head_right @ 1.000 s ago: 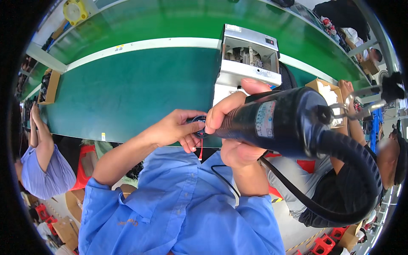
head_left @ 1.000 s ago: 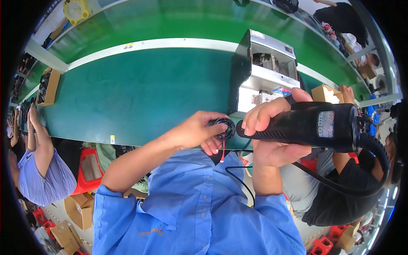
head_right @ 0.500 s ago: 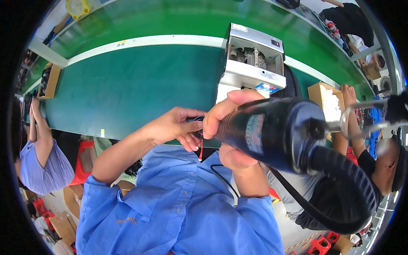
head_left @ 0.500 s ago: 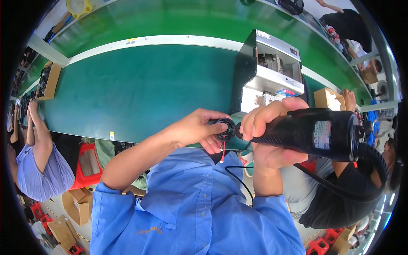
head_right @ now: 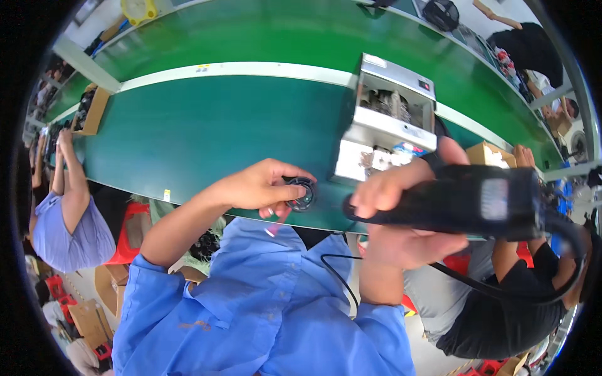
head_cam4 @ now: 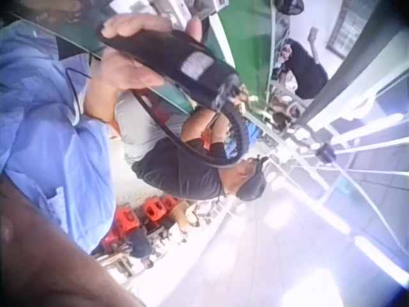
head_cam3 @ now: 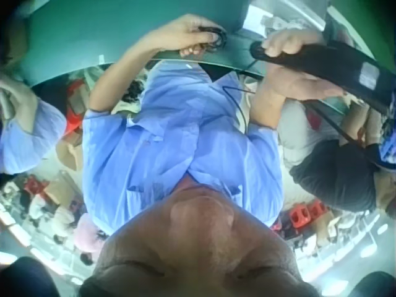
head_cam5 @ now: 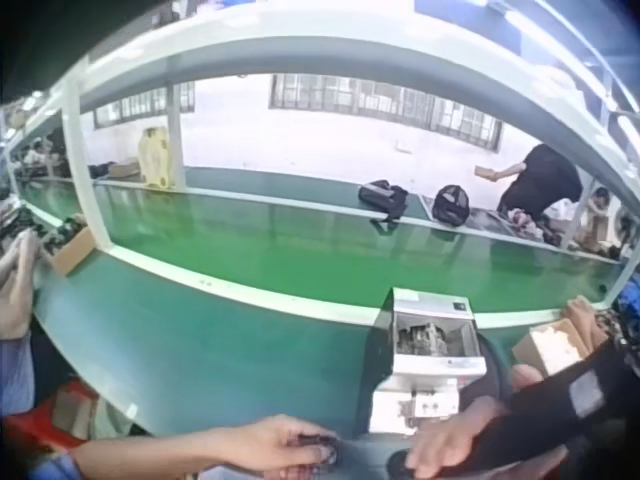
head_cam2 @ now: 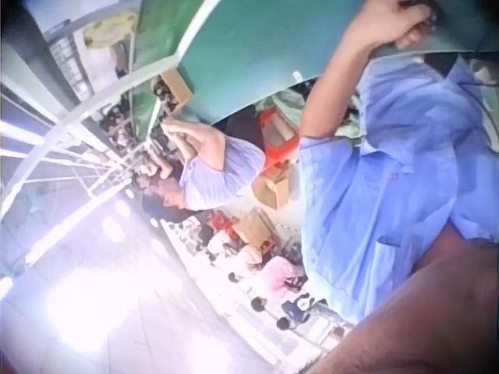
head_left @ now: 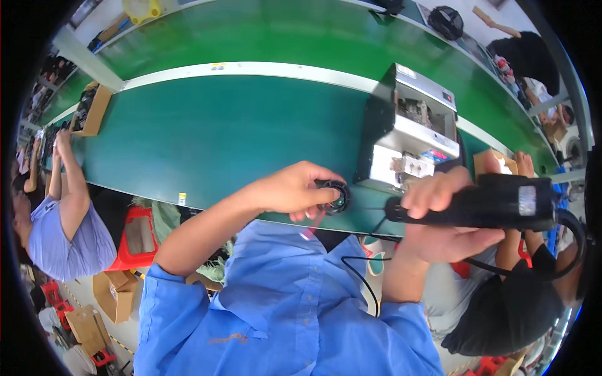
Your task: Operating a component assembly machine and using a handheld power tool to assemble cooling fans on a production line.
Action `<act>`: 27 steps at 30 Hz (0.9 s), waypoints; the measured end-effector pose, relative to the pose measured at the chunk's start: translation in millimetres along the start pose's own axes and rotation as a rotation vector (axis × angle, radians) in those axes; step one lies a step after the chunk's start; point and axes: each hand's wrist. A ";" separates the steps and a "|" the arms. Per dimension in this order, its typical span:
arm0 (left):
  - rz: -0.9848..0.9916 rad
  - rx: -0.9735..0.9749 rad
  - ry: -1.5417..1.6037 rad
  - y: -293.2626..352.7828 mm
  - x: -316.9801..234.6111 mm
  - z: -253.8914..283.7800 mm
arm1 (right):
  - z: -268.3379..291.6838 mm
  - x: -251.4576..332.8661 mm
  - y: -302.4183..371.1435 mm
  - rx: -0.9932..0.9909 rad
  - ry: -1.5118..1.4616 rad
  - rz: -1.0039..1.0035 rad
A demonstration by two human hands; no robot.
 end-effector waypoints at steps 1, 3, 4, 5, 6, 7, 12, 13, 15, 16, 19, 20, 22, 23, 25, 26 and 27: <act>-0.033 0.013 -0.091 5.8 -2.2 10.0 | 3.1 4.7 -1.2 -0.013 0.046 0.003; -0.189 -0.067 -0.511 16.0 -0.2 36.1 | 7.2 9.2 -2.3 -0.025 0.241 -0.005; -0.179 -0.106 -0.523 21.9 -0.6 49.0 | 7.6 10.4 -3.8 -0.042 0.378 -0.019; -0.168 -0.143 -0.532 27.2 1.4 60.3 | 8.0 7.7 -5.4 -0.054 0.473 0.037; -0.223 -0.238 -0.514 31.5 8.6 72.2 | 10.3 5.0 -6.2 -0.066 0.543 0.071; -0.223 -0.351 -0.534 40.7 14.0 84.1 | 11.7 2.0 -6.5 -0.079 0.615 0.104; -0.444 -0.605 -0.664 82.6 -2.5 71.9 | 35.6 -12.0 2.3 -0.097 0.737 0.211; -0.447 -0.556 -0.680 84.4 -6.1 62.0 | 42.3 -15.4 5.4 -0.139 0.789 0.253; -0.599 -0.538 -0.911 76.0 -2.8 46.3 | 48.2 -22.4 10.7 -0.177 0.843 0.288; -0.610 -0.519 -0.969 72.4 -2.7 39.2 | 49.6 -25.3 11.9 -0.211 0.888 0.315; -0.610 -0.481 -1.087 57.9 4.0 31.5 | 58.4 -32.9 17.7 -0.247 0.931 0.343; -0.612 -0.481 -1.084 53.6 8.1 31.6 | 62.4 -35.8 19.9 -0.249 0.922 0.343; -0.592 -0.481 -1.119 48.3 14.4 33.7 | 66.3 -43.2 24.9 -0.274 0.909 0.338; -0.585 -0.487 -1.119 48.1 16.6 33.7 | 66.6 -45.3 26.9 -0.300 0.889 0.330; -0.592 -0.488 -1.085 52.0 19.5 34.2 | 68.5 -45.8 25.0 -0.298 0.928 0.329; -0.584 -0.506 -1.092 55.5 18.7 32.5 | 67.7 -48.3 24.0 -0.304 0.964 0.330; -0.573 -0.536 -1.104 58.7 17.0 33.4 | 64.5 -49.0 23.7 -0.308 0.989 0.334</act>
Point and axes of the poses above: each hand's wrist, its own y-axis away from the middle knuckle, its own z-axis out of the back of the hand, x = y × z, and after that the axes turned 4 degrees about x, right-handed
